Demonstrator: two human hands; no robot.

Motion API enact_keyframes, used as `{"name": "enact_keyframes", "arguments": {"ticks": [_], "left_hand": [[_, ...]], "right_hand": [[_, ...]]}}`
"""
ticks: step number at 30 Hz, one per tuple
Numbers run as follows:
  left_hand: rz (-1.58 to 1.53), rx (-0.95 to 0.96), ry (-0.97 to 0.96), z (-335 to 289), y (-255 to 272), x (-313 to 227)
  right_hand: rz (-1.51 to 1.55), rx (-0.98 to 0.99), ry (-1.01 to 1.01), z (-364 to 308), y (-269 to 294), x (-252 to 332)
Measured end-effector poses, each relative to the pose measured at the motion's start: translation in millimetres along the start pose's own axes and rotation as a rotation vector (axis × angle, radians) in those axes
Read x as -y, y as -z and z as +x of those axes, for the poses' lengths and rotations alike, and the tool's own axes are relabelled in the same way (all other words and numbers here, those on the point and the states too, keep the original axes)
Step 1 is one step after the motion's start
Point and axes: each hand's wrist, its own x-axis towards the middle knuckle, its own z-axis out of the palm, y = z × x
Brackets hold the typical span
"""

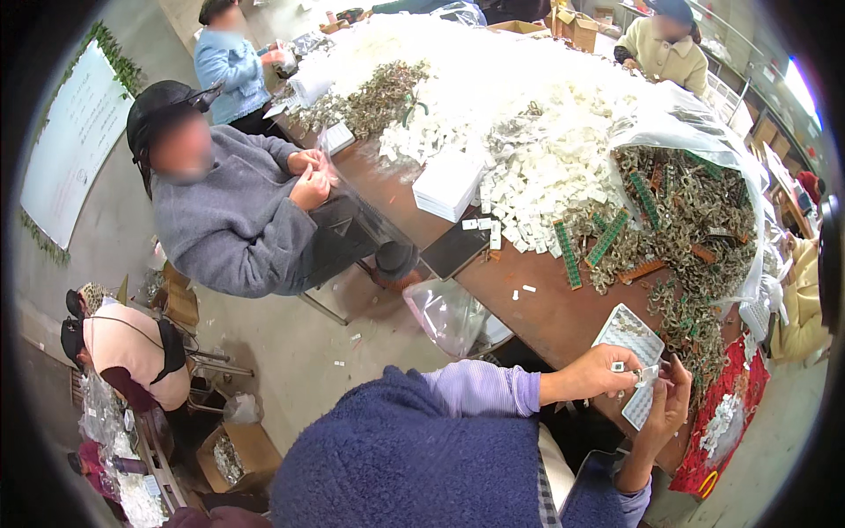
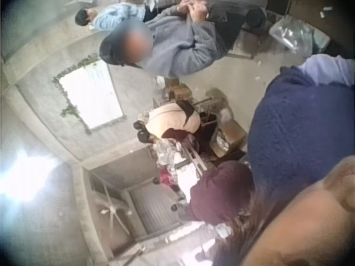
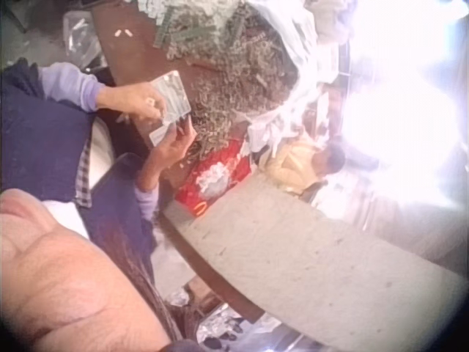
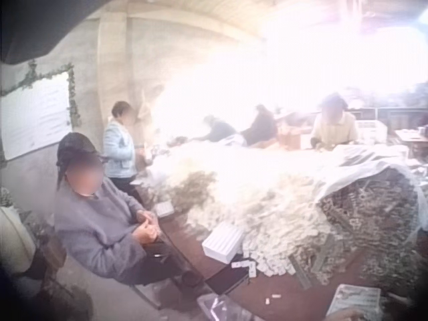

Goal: The person repeatedly picks small white plastic components and green circuit boards from a table, inserts the white pieces into the boards, and places the assembled units into a white tray. The person continues this cycle throughout the clip.

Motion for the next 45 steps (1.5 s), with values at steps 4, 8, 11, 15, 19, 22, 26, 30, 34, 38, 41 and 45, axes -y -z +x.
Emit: {"name": "enact_keyframes", "arguments": {"ticks": [4, 8, 11, 15, 19, 22, 26, 30, 34, 38, 41, 45], "left_hand": [[0.139, 0.032, 0.072, -4.2, -1.3, -3.2], [0.082, 0.082, 0.131, -3.5, -2.7, -7.8], [-0.027, 0.109, 0.199, -3.3, -8.0, -12.4], [-0.056, 0.121, 0.224, -2.4, -21.5, -19.3], [-0.102, 0.008, 0.192, -0.2, -33.7, -16.4], [-0.055, -0.067, 0.164, 3.4, -34.9, -12.0], [-0.108, 0.028, 0.298, 15.1, -58.2, -5.1], [-0.105, 0.184, 0.509, 37.0, -81.9, -3.1], [-0.109, 0.257, 0.660, 54.2, -102.3, 9.8], [-0.135, 0.156, 0.561, 65.1, -111.6, 13.0], [-0.109, 0.094, 0.441, 69.8, -114.7, 11.3], [-0.116, 0.205, 0.500, 66.9, -120.2, 14.6]], "right_hand": [[-0.191, 0.120, 0.024, -1.2, 8.1, 4.6], [-0.456, 0.043, 0.243, -9.5, 18.2, 1.4], [-0.523, 0.001, 0.300, -15.2, 22.1, -0.7], [-0.562, -0.019, 0.306, -16.8, 25.4, 1.7], [-0.393, 0.004, 0.367, -16.6, 28.8, 3.7], [-0.243, 0.033, 0.399, -17.2, 31.2, 1.8], [-0.333, -0.156, 0.432, -25.5, 43.4, -11.0], [-0.481, -0.232, 0.392, -44.4, 74.6, -21.5], [-0.614, -0.277, 0.381, -55.9, 98.3, -21.7], [-0.613, -0.299, 0.194, -62.7, 144.2, -33.6], [-0.641, -0.528, -0.124, -60.9, 199.9, -66.6], [-0.896, -0.376, 0.002, -51.9, 233.0, -109.3]]}}
